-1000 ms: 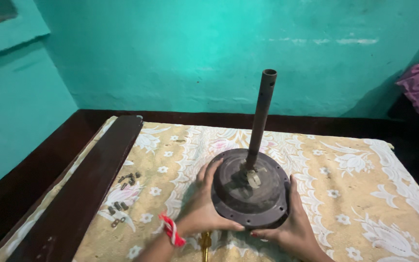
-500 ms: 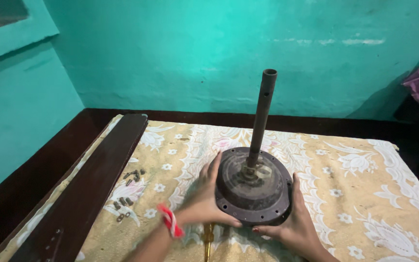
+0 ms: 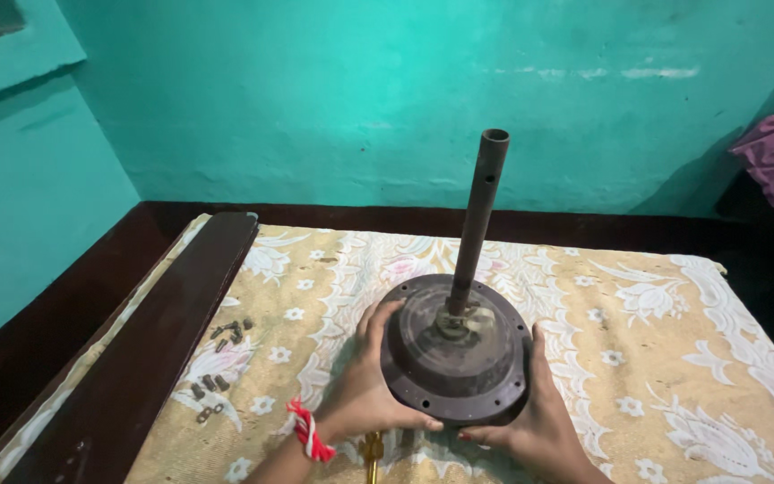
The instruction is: The person assembles a ceiling fan motor by applying lubricant to the shaft, inserting washers, and securing the housing with a screwdriver. They handle bolts, washers, and the motor housing, then reassemble the unit on a table.
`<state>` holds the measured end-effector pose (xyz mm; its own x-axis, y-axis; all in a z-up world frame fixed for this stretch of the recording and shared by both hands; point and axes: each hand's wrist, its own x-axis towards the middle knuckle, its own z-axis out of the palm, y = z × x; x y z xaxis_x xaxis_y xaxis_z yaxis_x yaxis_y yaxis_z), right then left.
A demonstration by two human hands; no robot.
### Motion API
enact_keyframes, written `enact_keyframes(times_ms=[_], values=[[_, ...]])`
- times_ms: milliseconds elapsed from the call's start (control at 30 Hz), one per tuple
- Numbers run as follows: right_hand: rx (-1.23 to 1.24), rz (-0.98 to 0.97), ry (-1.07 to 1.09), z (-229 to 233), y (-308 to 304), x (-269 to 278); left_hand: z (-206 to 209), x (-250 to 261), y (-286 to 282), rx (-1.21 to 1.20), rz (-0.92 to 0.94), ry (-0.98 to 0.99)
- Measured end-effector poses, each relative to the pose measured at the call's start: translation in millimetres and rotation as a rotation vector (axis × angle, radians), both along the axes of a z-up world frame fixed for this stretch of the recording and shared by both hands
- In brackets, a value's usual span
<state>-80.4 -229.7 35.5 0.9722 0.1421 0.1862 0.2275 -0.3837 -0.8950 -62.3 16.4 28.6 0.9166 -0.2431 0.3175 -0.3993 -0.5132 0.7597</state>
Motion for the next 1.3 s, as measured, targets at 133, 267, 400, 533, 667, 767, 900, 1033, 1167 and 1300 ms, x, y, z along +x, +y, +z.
enact_keyframes(times_ms=[133, 267, 400, 533, 667, 767, 900, 1033, 1167, 1300], values=[[-0.043, 0.001, -0.068, -7, -5, 1, 9, -30, -22, -0.087, 0.152, -0.008], [-0.099, -0.024, -0.19, -18, -8, 3, 20, -58, -69, -0.083, 0.462, -0.146], [-0.063, -0.014, -0.172, -21, -11, 3, 22, -60, -88, -0.173, 0.49, 0.003], [-0.007, 0.01, -0.079, -16, -10, 3, 16, -52, -53, -0.108, 0.33, 0.071], [-0.034, 0.022, 0.01, -3, -12, 7, 18, -2, 12, 0.004, -0.001, 0.156], [-0.019, 0.039, 0.076, 6, -14, 12, 13, 32, 39, -0.066, -0.354, 0.202], [-0.058, -0.006, 0.091, 11, -17, 15, 2, 42, 40, -0.193, -0.403, 0.139], [-0.029, 0.048, 0.06, 12, -24, 21, 5, 29, 28, -0.271, -0.372, 0.094], [0.049, 0.11, 0.02, 10, -28, 25, 16, 20, 25, -0.254, -0.355, 0.072], [0.215, 0.115, 0.131, 2, -32, 25, 21, 17, 27, -0.232, -0.294, 0.173]])
